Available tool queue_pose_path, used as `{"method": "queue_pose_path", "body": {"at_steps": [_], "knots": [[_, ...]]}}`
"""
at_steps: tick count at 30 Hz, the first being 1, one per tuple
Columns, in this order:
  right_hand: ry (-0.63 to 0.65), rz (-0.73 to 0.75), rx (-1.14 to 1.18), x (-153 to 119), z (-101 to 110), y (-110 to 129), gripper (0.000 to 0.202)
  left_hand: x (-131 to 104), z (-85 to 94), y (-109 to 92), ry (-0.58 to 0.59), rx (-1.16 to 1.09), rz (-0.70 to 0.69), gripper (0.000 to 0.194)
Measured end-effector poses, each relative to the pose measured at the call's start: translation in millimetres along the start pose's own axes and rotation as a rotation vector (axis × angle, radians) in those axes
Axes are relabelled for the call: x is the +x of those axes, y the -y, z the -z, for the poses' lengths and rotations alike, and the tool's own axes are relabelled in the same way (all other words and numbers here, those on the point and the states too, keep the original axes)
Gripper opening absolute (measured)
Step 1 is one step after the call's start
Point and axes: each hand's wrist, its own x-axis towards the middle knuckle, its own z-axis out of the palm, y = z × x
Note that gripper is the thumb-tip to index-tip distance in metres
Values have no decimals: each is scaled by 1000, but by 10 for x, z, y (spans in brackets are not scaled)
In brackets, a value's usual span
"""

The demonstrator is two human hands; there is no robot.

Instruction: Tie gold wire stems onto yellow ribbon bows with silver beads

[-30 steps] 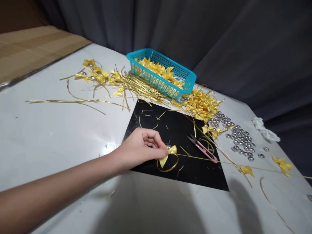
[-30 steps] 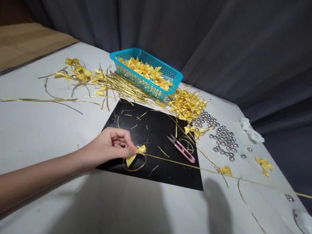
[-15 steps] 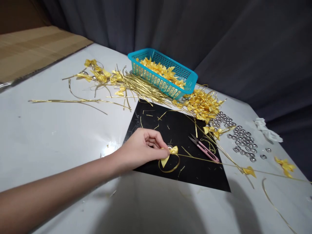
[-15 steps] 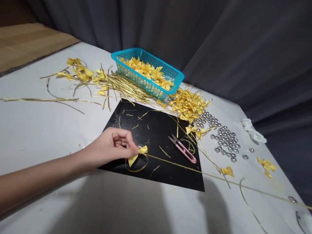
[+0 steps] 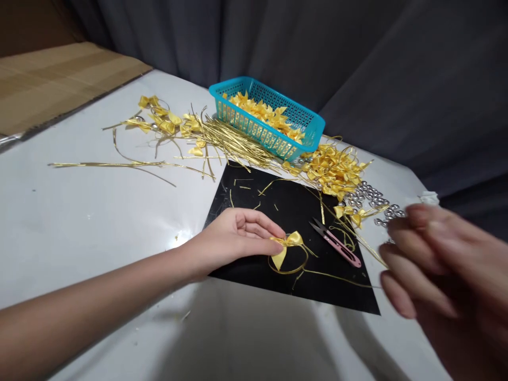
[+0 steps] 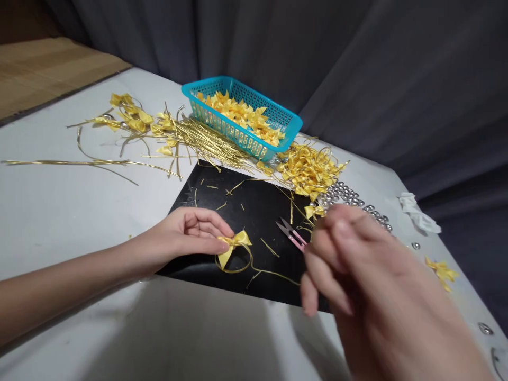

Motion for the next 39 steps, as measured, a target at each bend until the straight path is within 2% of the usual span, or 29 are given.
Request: {"method": "queue_pose_path", "body": {"at_steps": [2, 3, 6, 9, 13, 19, 21, 25, 28, 33, 39], "knots": [[72, -108, 133, 59, -236, 108, 10, 3, 5, 3, 1, -19, 1, 17], [106, -134, 145, 63, -334, 132, 15, 2, 7, 5, 1, -27, -1, 17], [157, -165, 76, 26, -520, 109, 25, -10, 11, 6, 7, -42, -19, 17], [129, -140, -68, -8, -594, 45, 21, -24, 12, -4, 19, -73, -27, 12], [23, -56, -250, -9, -624, -4, 14, -27, 11, -31, 12, -96, -10, 5], [-3, 130, -374, -14, -618, -52, 10, -22, 15, -53, 27, -72, -11, 8], [-7, 140, -394, -27, -616, -66, 10, -26, 11, -48, 43, -71, 7, 12], [80, 165, -419, -43, -612, -82, 12, -38, -11, -43, 24, -22, 40, 21], [123, 169, -417, -42, -615, -73, 13, -43, -18, -50, 2, 29, 41, 17], [106, 164, -410, -38, -629, -51, 15, -40, -6, -58, -9, 48, 34, 5], [114, 196, -403, -54, -629, -47, 13, -47, -10, -51, -25, 8, 45, 6]]}}
